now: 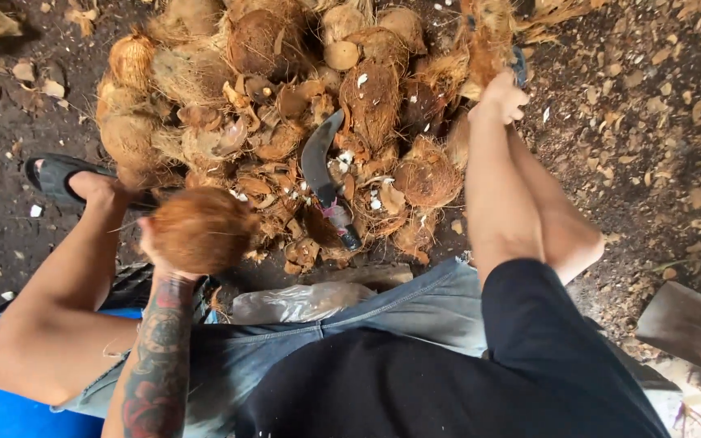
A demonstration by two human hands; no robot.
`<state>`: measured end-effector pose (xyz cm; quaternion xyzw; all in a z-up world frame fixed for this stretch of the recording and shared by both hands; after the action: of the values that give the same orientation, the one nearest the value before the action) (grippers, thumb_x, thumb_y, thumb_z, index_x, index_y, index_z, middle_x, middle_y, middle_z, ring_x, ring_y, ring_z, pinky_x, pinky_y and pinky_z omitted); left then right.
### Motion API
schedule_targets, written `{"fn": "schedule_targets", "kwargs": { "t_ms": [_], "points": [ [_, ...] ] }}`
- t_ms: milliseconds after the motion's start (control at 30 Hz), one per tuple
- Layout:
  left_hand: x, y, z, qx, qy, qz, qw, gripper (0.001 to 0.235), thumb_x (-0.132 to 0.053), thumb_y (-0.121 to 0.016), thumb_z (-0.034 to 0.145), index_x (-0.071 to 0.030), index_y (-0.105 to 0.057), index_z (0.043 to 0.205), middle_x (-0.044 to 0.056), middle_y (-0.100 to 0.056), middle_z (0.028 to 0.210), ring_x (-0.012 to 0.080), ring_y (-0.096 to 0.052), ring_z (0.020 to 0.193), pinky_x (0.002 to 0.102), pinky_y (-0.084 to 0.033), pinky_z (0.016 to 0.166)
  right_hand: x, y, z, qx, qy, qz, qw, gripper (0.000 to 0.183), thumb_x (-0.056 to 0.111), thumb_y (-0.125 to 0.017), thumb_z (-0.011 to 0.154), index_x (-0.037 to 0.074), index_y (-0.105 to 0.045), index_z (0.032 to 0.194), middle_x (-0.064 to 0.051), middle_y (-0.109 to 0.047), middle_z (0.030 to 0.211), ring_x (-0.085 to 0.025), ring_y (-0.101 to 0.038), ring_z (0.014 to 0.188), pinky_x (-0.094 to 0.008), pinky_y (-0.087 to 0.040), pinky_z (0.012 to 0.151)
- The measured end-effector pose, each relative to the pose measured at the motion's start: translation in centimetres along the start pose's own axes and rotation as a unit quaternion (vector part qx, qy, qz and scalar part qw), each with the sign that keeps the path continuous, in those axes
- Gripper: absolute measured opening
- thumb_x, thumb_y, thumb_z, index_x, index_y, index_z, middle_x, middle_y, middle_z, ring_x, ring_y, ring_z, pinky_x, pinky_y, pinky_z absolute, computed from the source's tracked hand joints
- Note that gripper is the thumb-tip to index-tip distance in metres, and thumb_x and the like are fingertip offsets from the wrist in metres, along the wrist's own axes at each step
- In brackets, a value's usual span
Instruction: The person sits on the ground and uses a machete to peel the husk off a coconut. They rotate the coconut and strike repeatedly to remove the fibrous outer layer, then place the peeled coconut into a blue bin.
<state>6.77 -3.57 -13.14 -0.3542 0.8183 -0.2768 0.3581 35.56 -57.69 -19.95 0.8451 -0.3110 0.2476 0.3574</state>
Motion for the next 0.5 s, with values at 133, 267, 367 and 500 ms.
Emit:
{"fn": "schedule_targets", "kwargs": {
  "t_ms": [133,267,367,500],
  "points": [
    [-1.3,-2.6,-0.5,-0.084,-0.045,-0.086,0.992,0.084,-0.054,-0.083,0.078,-0.005,-0.061,0.142,0.025,-0.067,0.134,0.0408,-0.073,0.108,0.054,-0.064,0.088,-4.5,0.4,-3.9,-0.071,0.368,-0.039,0.926,0.03,0.01,-0.071,0.092,0.013,-0.055,0.118,-0.011,-0.048,0.13,-0.022,-0.058,0.108,-0.036,-0.06,0.088],
    [-2.1,-5.7,-2.5,-0.163,-0.101,-0.167,0.967,0.083,-0.053,-0.08,0.076,-0.005,-0.065,0.142,0.026,-0.071,0.137,0.0448,-0.073,0.117,0.065,-0.059,0.103,-10.2,3.6,-21.9,0.23,0.542,-0.317,0.744,0.03,0.044,-0.056,0.106,0.016,-0.063,0.096,-0.018,-0.077,0.084,-0.043,-0.077,0.094,-0.054,-0.055,0.088],
    [-0.7,1.1,-0.5,-0.094,-0.106,-0.136,0.98,0.092,-0.061,-0.075,0.078,-0.006,-0.056,0.15,0.026,-0.066,0.139,0.0426,-0.07,0.121,0.063,-0.058,0.104,-14.1,7.4,-29.3,0.399,0.332,-0.619,0.59,0.083,0.081,-0.053,0.092,0.009,-0.066,0.13,-0.024,-0.073,0.129,-0.044,-0.065,0.13,-0.063,-0.048,0.107],
    [-1.0,-2.2,-1.6,-0.06,-0.138,-0.148,0.977,0.095,-0.066,-0.074,0.075,-0.007,-0.06,0.148,0.026,-0.067,0.139,0.0448,-0.07,0.122,0.065,-0.056,0.107,-21.1,5.8,-26.5,0.36,0.332,-0.671,0.556,0.08,0.041,-0.068,0.097,0.004,-0.03,0.157,-0.029,-0.065,0.136,-0.047,-0.062,0.132,-0.072,-0.049,0.103]
  ]
}}
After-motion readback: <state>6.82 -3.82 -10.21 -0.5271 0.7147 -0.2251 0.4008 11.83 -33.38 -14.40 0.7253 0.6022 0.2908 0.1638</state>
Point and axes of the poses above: each hand's wrist, its own z-axis towards the middle knuckle, its own y-axis out of the back of the hand, x = y × z, the point moved 2 cm from there along z, towards the middle knuckle
